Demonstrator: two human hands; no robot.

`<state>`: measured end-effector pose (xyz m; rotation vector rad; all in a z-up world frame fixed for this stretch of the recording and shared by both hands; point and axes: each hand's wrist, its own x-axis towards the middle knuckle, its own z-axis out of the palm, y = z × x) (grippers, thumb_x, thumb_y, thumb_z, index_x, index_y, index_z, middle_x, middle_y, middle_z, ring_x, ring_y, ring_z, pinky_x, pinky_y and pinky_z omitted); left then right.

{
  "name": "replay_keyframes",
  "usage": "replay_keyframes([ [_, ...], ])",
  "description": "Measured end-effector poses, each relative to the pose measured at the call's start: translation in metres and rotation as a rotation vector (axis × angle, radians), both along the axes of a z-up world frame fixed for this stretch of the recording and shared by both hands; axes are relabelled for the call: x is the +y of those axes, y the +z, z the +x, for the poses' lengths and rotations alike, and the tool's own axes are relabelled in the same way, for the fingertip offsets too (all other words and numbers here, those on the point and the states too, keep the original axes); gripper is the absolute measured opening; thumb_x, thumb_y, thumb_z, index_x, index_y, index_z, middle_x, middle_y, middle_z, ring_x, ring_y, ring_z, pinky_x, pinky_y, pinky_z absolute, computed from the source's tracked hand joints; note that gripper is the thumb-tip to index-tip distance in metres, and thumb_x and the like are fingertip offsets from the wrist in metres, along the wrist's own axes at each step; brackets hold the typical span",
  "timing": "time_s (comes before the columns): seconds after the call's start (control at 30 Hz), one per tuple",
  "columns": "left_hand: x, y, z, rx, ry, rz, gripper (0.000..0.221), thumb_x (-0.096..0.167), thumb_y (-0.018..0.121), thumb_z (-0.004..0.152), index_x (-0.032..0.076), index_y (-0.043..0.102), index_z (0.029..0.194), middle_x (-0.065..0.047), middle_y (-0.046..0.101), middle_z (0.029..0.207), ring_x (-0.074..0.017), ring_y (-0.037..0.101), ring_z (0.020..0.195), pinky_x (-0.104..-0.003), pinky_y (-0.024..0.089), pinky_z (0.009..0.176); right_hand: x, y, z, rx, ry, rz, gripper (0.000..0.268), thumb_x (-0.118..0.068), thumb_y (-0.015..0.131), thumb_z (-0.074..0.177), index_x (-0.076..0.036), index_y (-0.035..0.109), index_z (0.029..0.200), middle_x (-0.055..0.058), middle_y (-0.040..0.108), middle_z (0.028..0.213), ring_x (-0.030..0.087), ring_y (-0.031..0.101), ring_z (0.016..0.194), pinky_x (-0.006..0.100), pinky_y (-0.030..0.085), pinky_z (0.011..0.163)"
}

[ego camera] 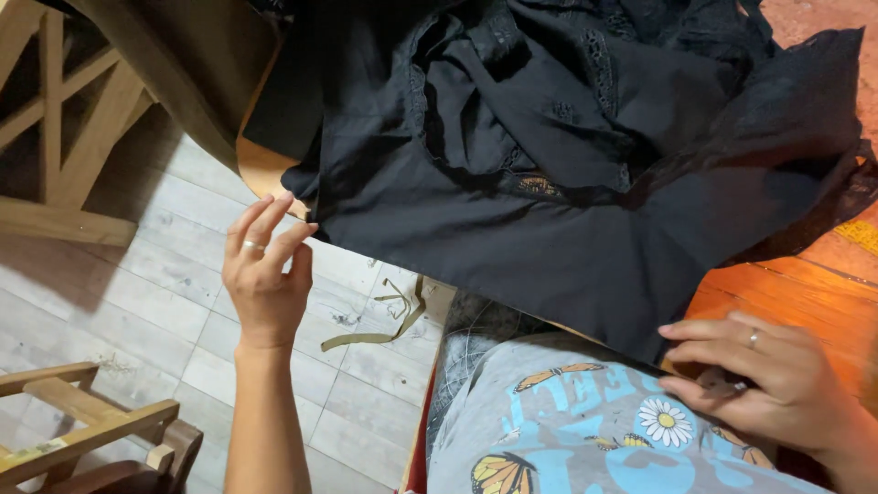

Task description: Trimming loose threads and inspecting a black garment at a sewing workstation

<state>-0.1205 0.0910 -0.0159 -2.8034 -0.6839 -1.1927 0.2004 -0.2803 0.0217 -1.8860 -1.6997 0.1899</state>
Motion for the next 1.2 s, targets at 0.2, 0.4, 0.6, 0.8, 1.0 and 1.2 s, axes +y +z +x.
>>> replay_keyframes([
  [0.2, -0.04, 0.037, 0.033, -0.131, 0.09, -0.17, 0.029, -0.016, 0.056, 0.087, 0.002, 0.069, 0.105, -0.015, 0.066, 0.119, -0.0329, 0.061, 0.105, -0.042, 0.052, 0.093, 0.016, 0.033, -0.012, 0.039, -0.124, 0.002, 0.013, -0.022, 0.077, 0.075, -0.016, 0.075, 0.086, -0.002, 0.078, 0.095, 0.01, 0.075, 0.08, 0.024, 0.055, 0.065],
  [0.4, -0.063, 0.021, 0.103, 0.219, 0.14, -0.414, 0.052, 0.038, 0.054, 0.097, 0.005, 0.052, 0.137, -0.02, 0.045, 0.148, -0.0411, 0.039, 0.139, -0.062, 0.025, 0.113, 0.069, 0.015, -0.023, -0.134, 0.058, 0.127, 0.012, -0.021, 0.071, 0.089, -0.014, 0.07, 0.099, -0.001, 0.075, 0.1, 0.013, 0.071, 0.083, 0.026, 0.052, 0.07],
  [0.6, -0.042, 0.0, 0.124, 0.499, 0.292, -0.307, 0.081, 0.069, 0.036, 0.096, 0.015, 0.036, 0.155, -0.009, 0.025, 0.163, -0.0349, 0.018, 0.15, -0.066, 0.015, 0.114, 0.079, -0.017, -0.01, -0.312, 0.021, -0.025, 0.032, -0.048, 0.071, 0.085, -0.021, 0.07, 0.103, -0.003, 0.066, 0.093, 0.014, 0.066, 0.077, 0.029, 0.048, 0.064],
  [0.8, -0.023, 0.001, 0.11, 0.491, 0.127, -0.247, 0.08, 0.069, 0.038, 0.098, 0.014, 0.034, 0.157, -0.01, 0.019, 0.165, -0.0353, 0.013, 0.152, -0.058, 0.011, 0.12, 0.07, -0.022, -0.008, -0.319, -0.007, -0.193, 0.051, -0.061, 0.071, 0.077, -0.023, 0.068, 0.109, -0.002, 0.065, 0.094, 0.016, 0.068, 0.08, 0.031, 0.051, 0.064],
  [1.0, -0.058, 0.016, 0.086, 0.1, -0.071, -0.212, 0.045, 0.031, 0.06, 0.101, 0.002, 0.05, 0.134, -0.018, 0.046, 0.145, -0.0398, 0.04, 0.138, -0.055, 0.033, 0.116, 0.077, 0.003, -0.01, -0.222, 0.033, -0.368, 0.048, -0.056, 0.066, 0.079, -0.02, 0.062, 0.111, -0.002, 0.069, 0.107, 0.02, 0.071, 0.083, 0.035, 0.054, 0.069],
  [1.2, -0.11, 0.008, 0.077, -0.191, -0.512, -0.246, 0.013, 0.006, 0.065, 0.094, -0.005, 0.063, 0.101, -0.021, 0.065, 0.11, -0.04, 0.066, 0.105, -0.055, 0.055, 0.099, 0.124, 0.025, -0.026, -0.224, 0.234, -0.403, 0.024, -0.044, 0.06, 0.092, -0.02, 0.06, 0.095, -0.002, 0.064, 0.089, 0.021, 0.066, 0.077, 0.038, 0.05, 0.064],
])
